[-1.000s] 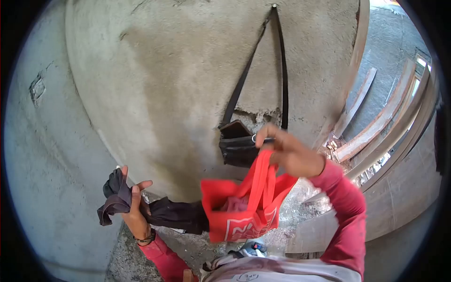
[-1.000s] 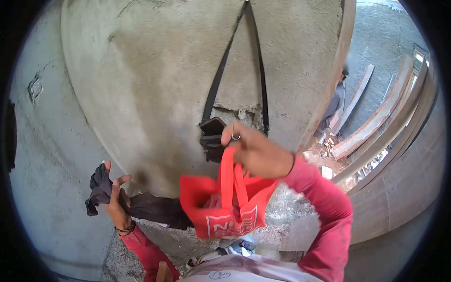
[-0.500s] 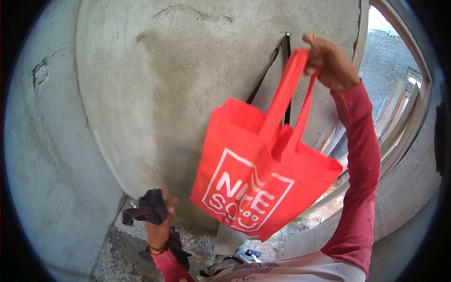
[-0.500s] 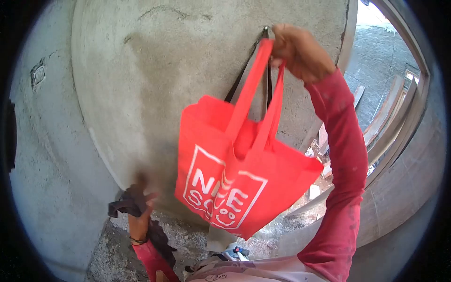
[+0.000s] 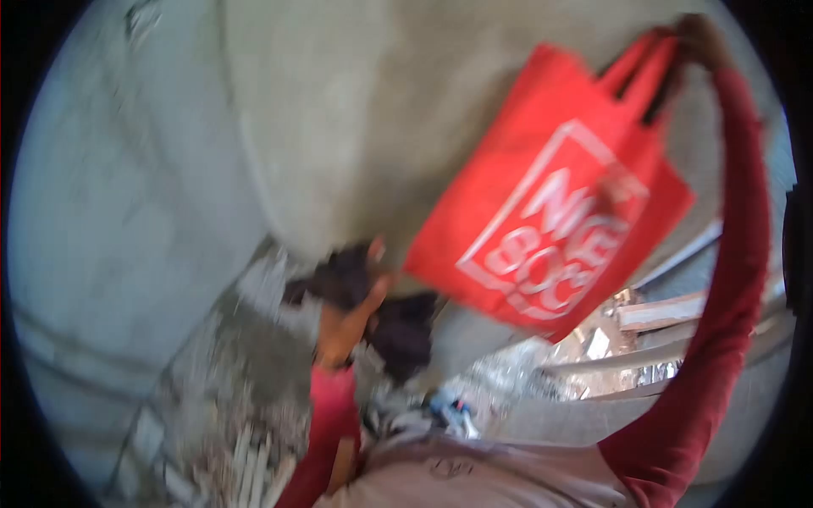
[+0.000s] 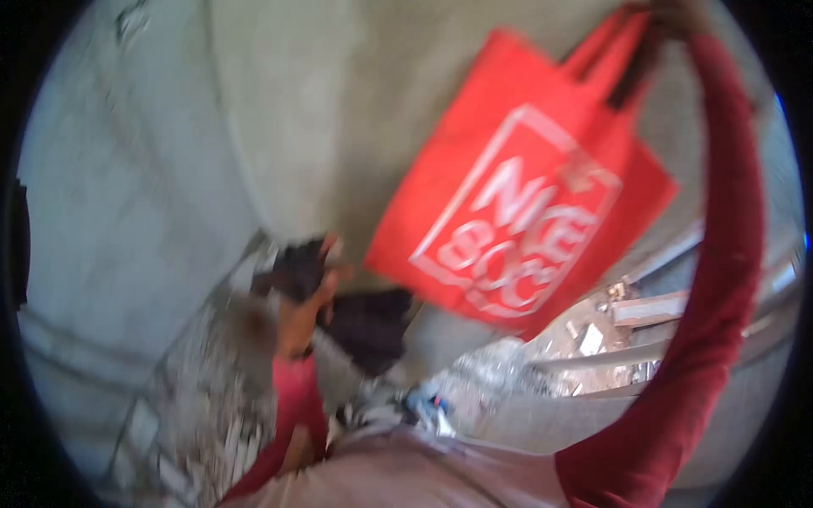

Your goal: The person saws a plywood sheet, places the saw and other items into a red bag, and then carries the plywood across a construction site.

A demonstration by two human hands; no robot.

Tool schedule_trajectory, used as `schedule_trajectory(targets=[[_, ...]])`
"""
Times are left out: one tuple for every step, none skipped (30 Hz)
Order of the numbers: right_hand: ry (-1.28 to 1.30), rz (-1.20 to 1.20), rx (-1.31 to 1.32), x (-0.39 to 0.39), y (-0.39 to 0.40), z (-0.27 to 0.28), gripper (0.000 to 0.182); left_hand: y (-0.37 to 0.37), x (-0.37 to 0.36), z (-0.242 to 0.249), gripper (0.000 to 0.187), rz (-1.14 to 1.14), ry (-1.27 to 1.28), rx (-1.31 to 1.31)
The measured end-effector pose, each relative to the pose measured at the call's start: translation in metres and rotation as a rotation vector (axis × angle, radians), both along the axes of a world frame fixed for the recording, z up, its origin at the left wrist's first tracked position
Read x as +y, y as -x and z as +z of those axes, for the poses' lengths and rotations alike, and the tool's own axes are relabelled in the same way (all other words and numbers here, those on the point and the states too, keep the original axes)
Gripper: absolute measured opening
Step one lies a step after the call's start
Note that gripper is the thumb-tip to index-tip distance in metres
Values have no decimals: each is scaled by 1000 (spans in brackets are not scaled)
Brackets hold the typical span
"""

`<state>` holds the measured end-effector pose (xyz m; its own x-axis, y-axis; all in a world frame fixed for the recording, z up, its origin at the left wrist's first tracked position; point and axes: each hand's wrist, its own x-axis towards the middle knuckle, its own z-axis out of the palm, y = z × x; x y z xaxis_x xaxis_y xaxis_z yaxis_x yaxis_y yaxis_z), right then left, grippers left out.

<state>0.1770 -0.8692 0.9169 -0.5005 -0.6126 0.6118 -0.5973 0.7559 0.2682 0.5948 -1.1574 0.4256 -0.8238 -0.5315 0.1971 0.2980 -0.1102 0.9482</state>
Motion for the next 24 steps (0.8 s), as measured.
schedule_trajectory(targets=[[90, -41, -61, -7, -23, -11, 23, 0, -3, 4, 51, 27, -15, 30], [167, -107, -108, -17, -55, -14, 25, 2, -6, 5, 51, 30, -52, 72], [188, -162, -133, -31, -76, -19, 28, 3, -6, 3, 51, 21, -92, 119], [245, -111, -288, -30, -53, -14, 25, 5, -11, -4, 51, 55, -115, 93], [229, -91, -301, -48, -60, -25, 25, 7, -16, -6, 51, 35, -174, 139], [41, -180, -28, -60, -80, -36, 24, 9, -18, -6, 50, 3, -224, 191], [-138, -274, 255, -65, -90, -41, 22, 12, -19, -7, 50, 5, -218, 194], [-117, -182, 277, -64, -86, -45, 18, 18, -20, -9, 49, 66, -269, 200], [-115, -195, 269, -64, -88, -54, 18, 22, -19, -12, 48, 121, -322, 197], [-31, -167, 255, -64, -99, -60, 18, 20, -19, -14, 48, 108, -322, 188], [47, -135, 233, -63, -102, -71, 17, 20, -18, -20, 46, 131, -418, 199], [44, -139, 217, -55, -104, -78, 17, 11, -13, -20, 44, 159, -509, 211], [98, -36, 121, -53, -102, -86, 23, 3, -10, -19, 44, 159, -508, 197], [157, 58, 41, -48, -103, -89, 29, -3, -5, -15, 43, 258, -501, 156], [221, 134, -11, -35, -106, -85, 36, 0, 0, -8, 41, 328, -491, 135], [127, 132, 79, -36, -109, -88, 51, 2, 4, -2, 40, 360, -531, 121], [473, 40, -138, -46, -125, -104, 29, 2, 7, -2, 40, 381, -572, 101], [478, 212, -129, -30, -105, -103, 20, -3, 15, -6, 40, 335, -492, 96], [268, 191, 320, -30, -93, -106, 23, -2, 21, -8, 40, 302, -403, 102], [290, 152, 362, -34, -91, -110, 25, 3, 29, -6, 40, 257, -381, 134], [310, 127, 380, -34, -93, -114, 26, 0, 36, -6, 44, 267, -258, 75], [325, 124, 383, -26, -95, -114, 26, -3, 39, -5, 48, 301, -138, 6], [329, 137, 481, -24, -97, -118, 23, -6, 44, -1, 48, 325, -130, 0], [338, 168, 564, -23, -101, -123, 19, -11, 56, 12, 53, 264, -36, 44]])
